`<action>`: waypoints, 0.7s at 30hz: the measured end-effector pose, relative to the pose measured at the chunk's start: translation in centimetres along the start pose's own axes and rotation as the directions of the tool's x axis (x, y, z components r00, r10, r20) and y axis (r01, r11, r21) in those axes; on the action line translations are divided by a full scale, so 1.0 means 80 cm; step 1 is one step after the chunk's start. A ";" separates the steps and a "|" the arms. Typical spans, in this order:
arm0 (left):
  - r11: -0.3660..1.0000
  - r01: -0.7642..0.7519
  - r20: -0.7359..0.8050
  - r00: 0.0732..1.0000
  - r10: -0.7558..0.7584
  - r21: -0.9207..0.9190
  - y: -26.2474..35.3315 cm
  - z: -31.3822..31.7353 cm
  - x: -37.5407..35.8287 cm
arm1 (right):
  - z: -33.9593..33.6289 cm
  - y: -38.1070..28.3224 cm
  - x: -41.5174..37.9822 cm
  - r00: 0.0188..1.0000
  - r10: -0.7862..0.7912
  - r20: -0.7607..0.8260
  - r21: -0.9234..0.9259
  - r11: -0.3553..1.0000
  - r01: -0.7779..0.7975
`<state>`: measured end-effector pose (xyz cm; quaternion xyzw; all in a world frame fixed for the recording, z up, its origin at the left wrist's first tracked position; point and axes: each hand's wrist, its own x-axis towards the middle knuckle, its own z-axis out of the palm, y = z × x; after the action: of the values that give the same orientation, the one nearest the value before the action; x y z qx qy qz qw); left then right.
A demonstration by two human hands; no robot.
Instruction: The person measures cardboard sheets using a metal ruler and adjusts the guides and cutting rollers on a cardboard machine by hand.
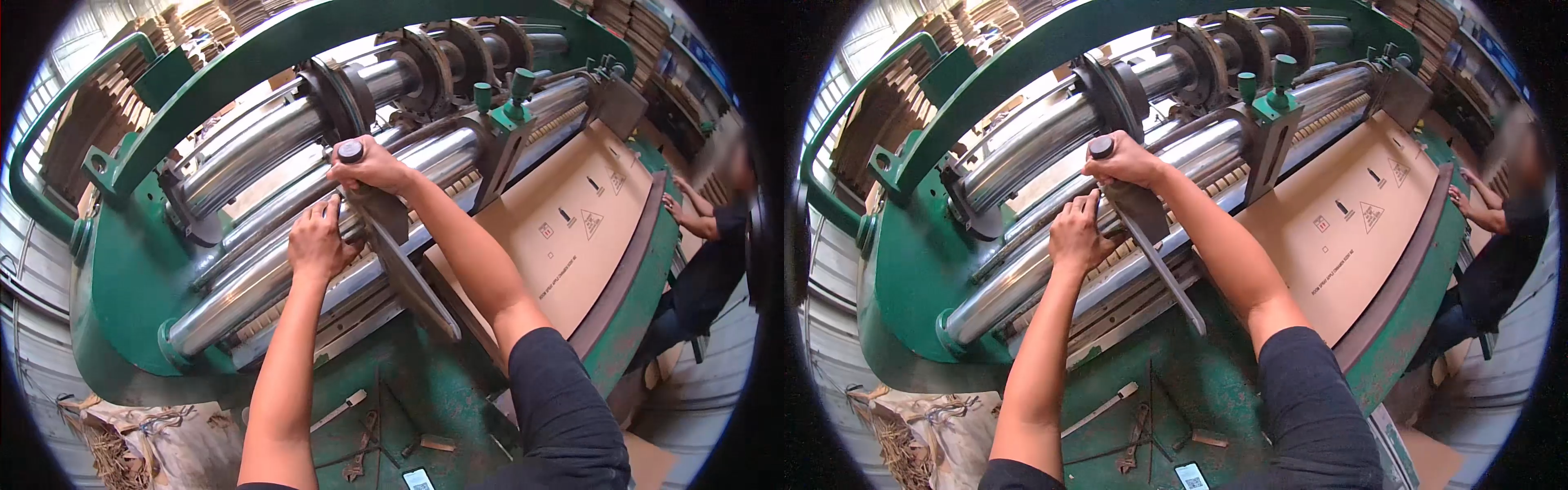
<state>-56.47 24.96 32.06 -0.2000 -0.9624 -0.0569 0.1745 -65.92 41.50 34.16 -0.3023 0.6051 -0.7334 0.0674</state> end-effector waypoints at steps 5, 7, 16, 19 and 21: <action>1.000 -0.006 -0.001 1.000 0.006 0.027 0.004 0.002 0.003 | -0.022 0.000 0.006 0.980 0.054 0.192 0.052 0.997 -0.065; 0.999 -0.014 0.002 1.000 0.014 0.049 0.003 0.004 0.002 | -0.033 0.000 0.018 0.882 0.155 0.445 0.155 0.957 -0.246; 0.999 -0.047 -0.059 0.997 0.048 0.017 -0.001 0.009 0.000 | 0.011 -0.034 -0.034 0.934 -0.117 -0.337 -0.546 0.832 -0.093; 0.999 -0.048 -0.053 0.997 0.049 0.017 -0.003 0.011 0.000 | -0.049 -0.042 -0.037 0.985 -0.170 0.022 0.048 0.984 0.169; 0.998 -0.058 -0.061 0.996 0.060 0.032 -0.004 0.011 0.001 | -0.075 -0.038 -0.060 0.966 -0.239 -0.100 0.037 0.969 0.243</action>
<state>-56.93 24.84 31.26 -0.2237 -0.9510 -0.0433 0.2091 -64.37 49.58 34.70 -0.3366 0.5480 -0.7645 -0.0437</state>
